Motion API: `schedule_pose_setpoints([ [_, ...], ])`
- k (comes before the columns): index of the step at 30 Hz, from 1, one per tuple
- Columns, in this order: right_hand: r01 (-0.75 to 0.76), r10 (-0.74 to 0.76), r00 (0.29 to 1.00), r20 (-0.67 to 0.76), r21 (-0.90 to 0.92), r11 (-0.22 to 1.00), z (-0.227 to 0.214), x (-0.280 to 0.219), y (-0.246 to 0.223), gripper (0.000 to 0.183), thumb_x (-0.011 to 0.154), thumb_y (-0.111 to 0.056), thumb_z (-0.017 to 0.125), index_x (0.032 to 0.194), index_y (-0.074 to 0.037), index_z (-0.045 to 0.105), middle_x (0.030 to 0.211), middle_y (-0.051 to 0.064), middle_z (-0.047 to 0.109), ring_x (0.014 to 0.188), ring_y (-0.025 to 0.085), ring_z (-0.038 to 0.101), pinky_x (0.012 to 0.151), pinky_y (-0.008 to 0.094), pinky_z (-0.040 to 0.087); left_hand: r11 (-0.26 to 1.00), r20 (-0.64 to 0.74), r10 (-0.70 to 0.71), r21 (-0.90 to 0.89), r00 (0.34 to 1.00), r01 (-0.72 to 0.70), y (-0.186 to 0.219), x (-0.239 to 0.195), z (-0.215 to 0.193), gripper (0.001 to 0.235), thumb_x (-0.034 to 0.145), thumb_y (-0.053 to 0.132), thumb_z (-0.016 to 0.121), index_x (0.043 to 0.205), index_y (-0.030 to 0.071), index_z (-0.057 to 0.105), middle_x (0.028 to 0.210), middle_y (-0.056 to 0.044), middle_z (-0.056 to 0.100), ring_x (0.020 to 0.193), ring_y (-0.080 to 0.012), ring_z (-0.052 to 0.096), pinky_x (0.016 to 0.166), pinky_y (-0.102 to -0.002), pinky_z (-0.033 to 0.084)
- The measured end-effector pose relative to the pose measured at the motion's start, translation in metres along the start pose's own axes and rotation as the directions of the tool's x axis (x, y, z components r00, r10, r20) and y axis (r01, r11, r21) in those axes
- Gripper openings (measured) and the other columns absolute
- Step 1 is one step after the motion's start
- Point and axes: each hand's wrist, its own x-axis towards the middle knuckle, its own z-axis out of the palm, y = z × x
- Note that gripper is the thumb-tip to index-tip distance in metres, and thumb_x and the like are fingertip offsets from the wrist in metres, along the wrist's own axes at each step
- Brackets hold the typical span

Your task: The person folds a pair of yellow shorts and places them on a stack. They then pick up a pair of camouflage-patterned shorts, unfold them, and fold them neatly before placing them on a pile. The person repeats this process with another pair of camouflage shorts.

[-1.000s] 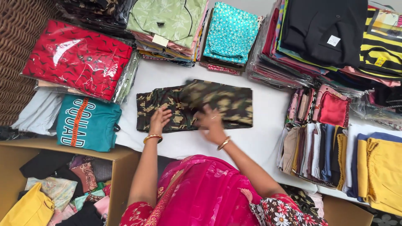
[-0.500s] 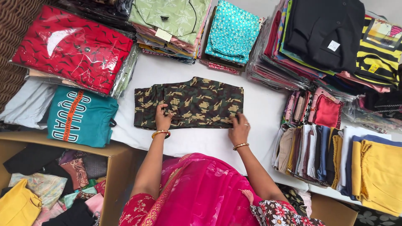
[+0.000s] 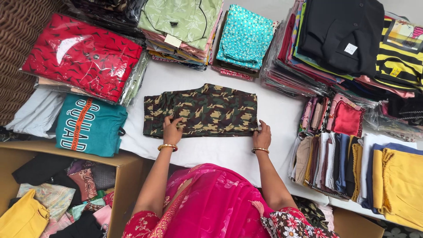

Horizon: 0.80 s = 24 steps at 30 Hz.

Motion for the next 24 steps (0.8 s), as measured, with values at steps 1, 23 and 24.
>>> schedule_pose_setpoints([
  [1, 0.000, 0.000, 1.000, 0.000, 0.003, 1.000, -0.009, -0.002, -0.014, 0.059, 0.083, -0.001, 0.068, 0.138, -0.019, 0.061, 0.125, 0.008, 0.062, 0.097, 0.025, 0.067, 0.094, 0.042, 0.052, 1.000, -0.002, 0.001, 0.002, 1.000, -0.001, 0.016, -0.006, -0.008, 0.049, 0.079, 0.004, 0.076, 0.124, 0.021, 0.072, 0.144, -0.012, 0.043, 0.128, -0.0357, 0.046, 0.104, -0.042, 0.045],
  [23, -0.052, 0.040, 0.970, -0.238, -0.045, 0.998, 0.024, 0.013, 0.033, 0.033, 0.083, -0.005, 0.071, 0.114, -0.016, 0.073, 0.120, 0.008, 0.062, 0.115, 0.030, 0.056, 0.101, 0.041, 0.046, 0.975, 0.085, -0.033, 0.223, 0.996, 0.014, 0.014, -0.034, 0.012, 0.072, 0.081, 0.023, 0.083, 0.145, 0.029, 0.050, 0.156, -0.011, 0.027, 0.143, -0.0371, 0.026, 0.109, -0.058, 0.032],
  [24, -0.153, 0.147, 0.960, -0.238, -0.007, 0.988, 0.031, 0.018, 0.043, 0.028, 0.088, -0.005, 0.070, 0.112, -0.019, 0.074, 0.119, 0.006, 0.064, 0.116, 0.029, 0.056, 0.104, 0.040, 0.047, 0.972, 0.089, -0.028, 0.235, 0.996, 0.006, 0.014, -0.034, 0.012, 0.070, 0.081, 0.023, 0.083, 0.144, 0.029, 0.052, 0.156, -0.011, 0.027, 0.143, -0.0371, 0.025, 0.109, -0.058, 0.032],
])
